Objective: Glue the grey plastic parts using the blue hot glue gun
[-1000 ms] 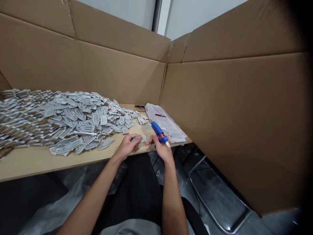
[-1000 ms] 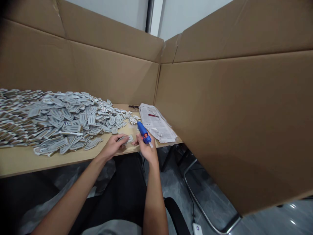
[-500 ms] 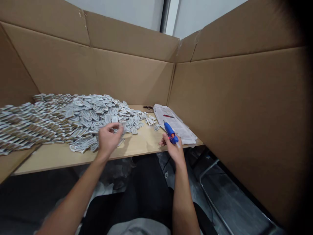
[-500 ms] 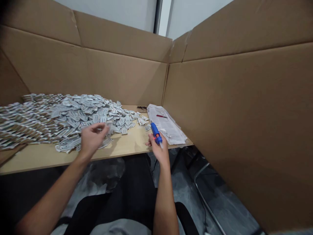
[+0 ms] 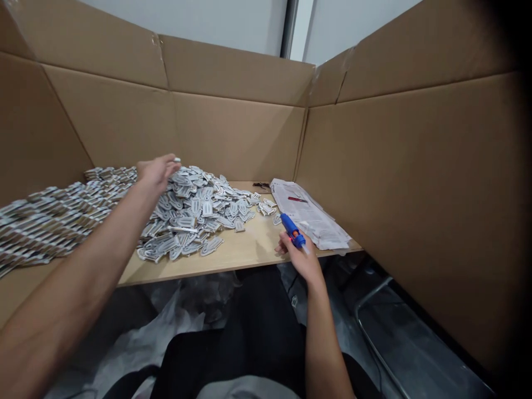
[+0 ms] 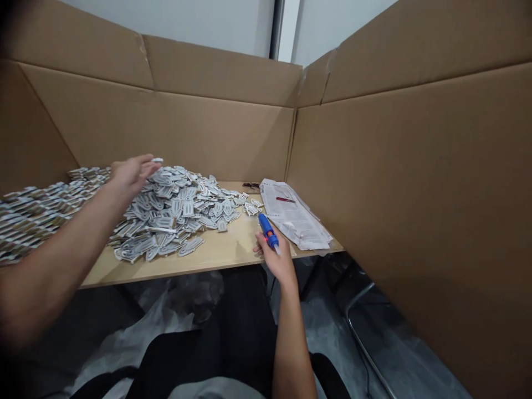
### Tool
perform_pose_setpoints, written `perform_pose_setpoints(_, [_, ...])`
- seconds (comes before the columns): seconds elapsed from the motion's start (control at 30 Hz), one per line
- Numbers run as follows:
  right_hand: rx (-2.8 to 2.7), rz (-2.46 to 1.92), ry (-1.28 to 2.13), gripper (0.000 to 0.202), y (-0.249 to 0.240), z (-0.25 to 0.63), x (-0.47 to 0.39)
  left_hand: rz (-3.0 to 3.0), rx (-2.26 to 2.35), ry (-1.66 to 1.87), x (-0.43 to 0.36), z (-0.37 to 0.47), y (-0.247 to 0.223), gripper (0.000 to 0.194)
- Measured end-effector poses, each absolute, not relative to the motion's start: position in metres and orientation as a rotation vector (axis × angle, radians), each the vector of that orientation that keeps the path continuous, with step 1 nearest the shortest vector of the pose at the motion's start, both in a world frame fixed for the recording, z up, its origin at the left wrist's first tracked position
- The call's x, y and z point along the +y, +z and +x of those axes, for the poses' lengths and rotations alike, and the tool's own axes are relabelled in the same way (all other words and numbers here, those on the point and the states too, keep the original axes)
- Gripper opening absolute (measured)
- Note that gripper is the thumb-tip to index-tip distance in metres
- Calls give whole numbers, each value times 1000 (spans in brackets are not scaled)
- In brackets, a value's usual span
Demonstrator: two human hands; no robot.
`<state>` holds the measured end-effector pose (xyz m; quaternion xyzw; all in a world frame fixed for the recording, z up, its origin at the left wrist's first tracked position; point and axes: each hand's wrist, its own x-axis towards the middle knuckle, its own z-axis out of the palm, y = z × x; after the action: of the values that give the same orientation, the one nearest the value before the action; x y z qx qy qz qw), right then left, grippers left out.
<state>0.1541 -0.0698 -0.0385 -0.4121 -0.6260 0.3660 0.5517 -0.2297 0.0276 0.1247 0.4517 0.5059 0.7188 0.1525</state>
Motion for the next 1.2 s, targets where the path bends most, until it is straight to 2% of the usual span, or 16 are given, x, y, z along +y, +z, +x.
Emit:
perform_pose_setpoints(0.1, [-1454, -1011, 842, 42, -44, 154, -66, 1322, 1412, 1994, 8, -177, 86, 7])
perform_pose_setpoints(0.13, [-1454, -1028, 825, 44, -46, 155, -65, 1377, 1405, 1916, 0, -158, 69, 10])
perform_pose_setpoints(0.27, [-1507, -1150, 598, 44, -53, 164, -61, 1763, 1418, 1228, -25, -95, 4, 22])
perform_pose_setpoints(0.43, [-1611, -1342, 228, 35, -58, 175, -58, 2435, 1790, 1008, -36, -63, -41, 21])
perform_pose_setpoints(0.63, [-1654, -1536, 96, 22, -63, 182, -55, 2598, 2007, 769, -44, -57, -53, 32])
perform_pose_setpoints(0.83, [-1631, -1455, 170, 25, -64, 185, -54, 2498, 2204, 696, -52, -43, -43, 35])
perform_pose_setpoints(0.9, [-1598, -1383, 200, 29, -63, 185, -54, 2559, 2134, 736, -44, -32, -38, 34])
perform_pose_setpoints(1.03, [-1557, -1311, 235, 33, -61, 188, -57, 2788, 1657, 756, -4, -6, -37, 43])
perform_pose_setpoints(1.2, [-1531, -1375, 157, 35, -62, 203, -60, 2711, 1577, 674, 41, 12, -44, 37])
